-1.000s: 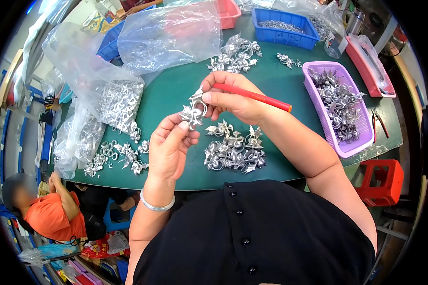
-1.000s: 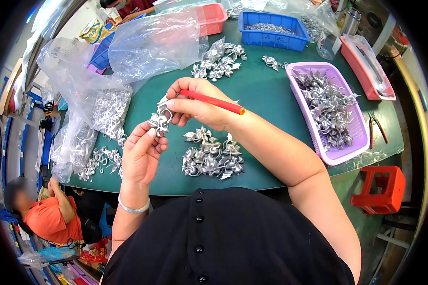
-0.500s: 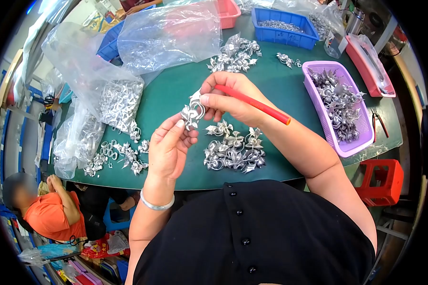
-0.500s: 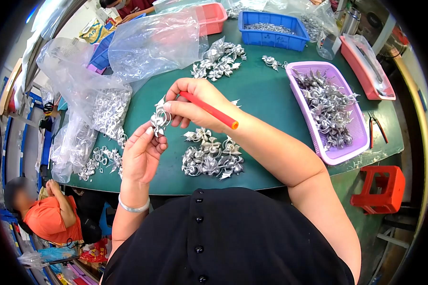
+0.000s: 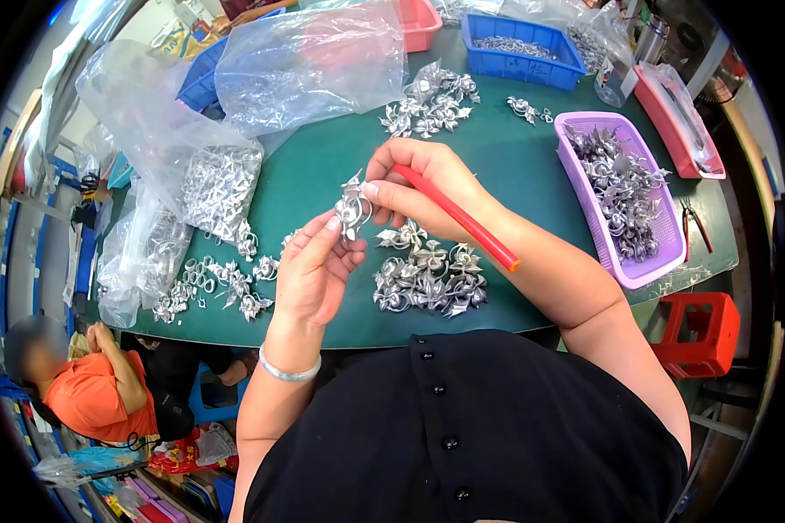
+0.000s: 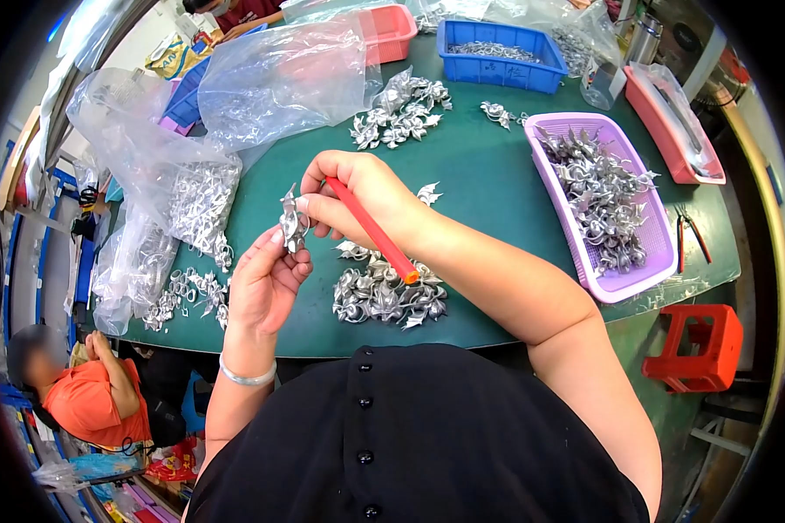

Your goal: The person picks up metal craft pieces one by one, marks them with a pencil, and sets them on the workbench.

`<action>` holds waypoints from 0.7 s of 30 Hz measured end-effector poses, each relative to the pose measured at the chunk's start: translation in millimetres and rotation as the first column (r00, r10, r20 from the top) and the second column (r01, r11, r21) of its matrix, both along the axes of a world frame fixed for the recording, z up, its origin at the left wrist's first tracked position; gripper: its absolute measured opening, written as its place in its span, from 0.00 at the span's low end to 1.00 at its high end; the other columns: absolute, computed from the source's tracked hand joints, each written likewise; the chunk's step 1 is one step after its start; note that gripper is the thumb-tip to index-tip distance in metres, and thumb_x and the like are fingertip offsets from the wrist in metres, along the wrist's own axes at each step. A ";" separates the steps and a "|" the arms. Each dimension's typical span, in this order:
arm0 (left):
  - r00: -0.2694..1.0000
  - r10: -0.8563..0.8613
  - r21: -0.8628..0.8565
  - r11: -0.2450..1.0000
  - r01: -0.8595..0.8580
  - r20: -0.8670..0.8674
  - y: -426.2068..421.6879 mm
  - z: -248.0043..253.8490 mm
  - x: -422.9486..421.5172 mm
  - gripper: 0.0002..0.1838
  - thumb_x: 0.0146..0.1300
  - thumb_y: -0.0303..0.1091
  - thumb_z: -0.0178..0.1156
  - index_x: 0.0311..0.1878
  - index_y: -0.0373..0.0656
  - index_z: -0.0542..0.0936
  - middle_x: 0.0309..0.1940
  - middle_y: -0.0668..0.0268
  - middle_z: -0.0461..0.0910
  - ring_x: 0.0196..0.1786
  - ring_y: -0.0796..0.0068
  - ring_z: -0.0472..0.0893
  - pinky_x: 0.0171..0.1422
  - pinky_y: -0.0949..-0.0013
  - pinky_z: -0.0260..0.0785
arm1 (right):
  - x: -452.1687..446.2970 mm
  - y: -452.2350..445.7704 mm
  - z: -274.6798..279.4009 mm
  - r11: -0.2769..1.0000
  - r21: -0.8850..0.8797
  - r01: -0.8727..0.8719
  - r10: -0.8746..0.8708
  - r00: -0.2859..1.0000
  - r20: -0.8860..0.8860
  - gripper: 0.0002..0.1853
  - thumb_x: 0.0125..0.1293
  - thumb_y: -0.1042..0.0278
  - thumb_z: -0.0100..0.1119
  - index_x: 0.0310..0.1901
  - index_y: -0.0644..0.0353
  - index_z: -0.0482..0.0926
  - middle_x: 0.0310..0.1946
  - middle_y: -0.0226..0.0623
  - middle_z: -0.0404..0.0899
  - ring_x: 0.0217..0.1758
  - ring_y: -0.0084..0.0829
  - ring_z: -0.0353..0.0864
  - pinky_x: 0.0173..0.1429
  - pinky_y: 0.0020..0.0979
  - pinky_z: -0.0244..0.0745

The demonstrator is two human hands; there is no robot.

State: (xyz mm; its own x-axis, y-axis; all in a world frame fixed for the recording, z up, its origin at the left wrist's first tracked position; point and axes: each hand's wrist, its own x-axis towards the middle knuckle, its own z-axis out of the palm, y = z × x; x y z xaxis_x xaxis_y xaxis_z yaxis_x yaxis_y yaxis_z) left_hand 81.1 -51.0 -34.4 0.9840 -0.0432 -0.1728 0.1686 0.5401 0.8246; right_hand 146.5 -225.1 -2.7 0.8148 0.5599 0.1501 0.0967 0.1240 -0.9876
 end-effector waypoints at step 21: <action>0.993 -0.077 -0.124 0.990 0.065 -0.091 4.7 -3.9 2.9 0.11 0.64 0.34 0.50 0.43 0.37 0.75 0.30 0.66 0.76 0.30 0.77 0.75 0.35 0.75 0.70 | 1.0 -1.7 -0.2 0.999 0.032 -0.033 0.034 0.999 -0.013 0.05 0.62 0.73 0.52 0.36 0.65 0.72 0.25 0.33 0.77 0.26 0.20 0.78 0.28 0.19 0.73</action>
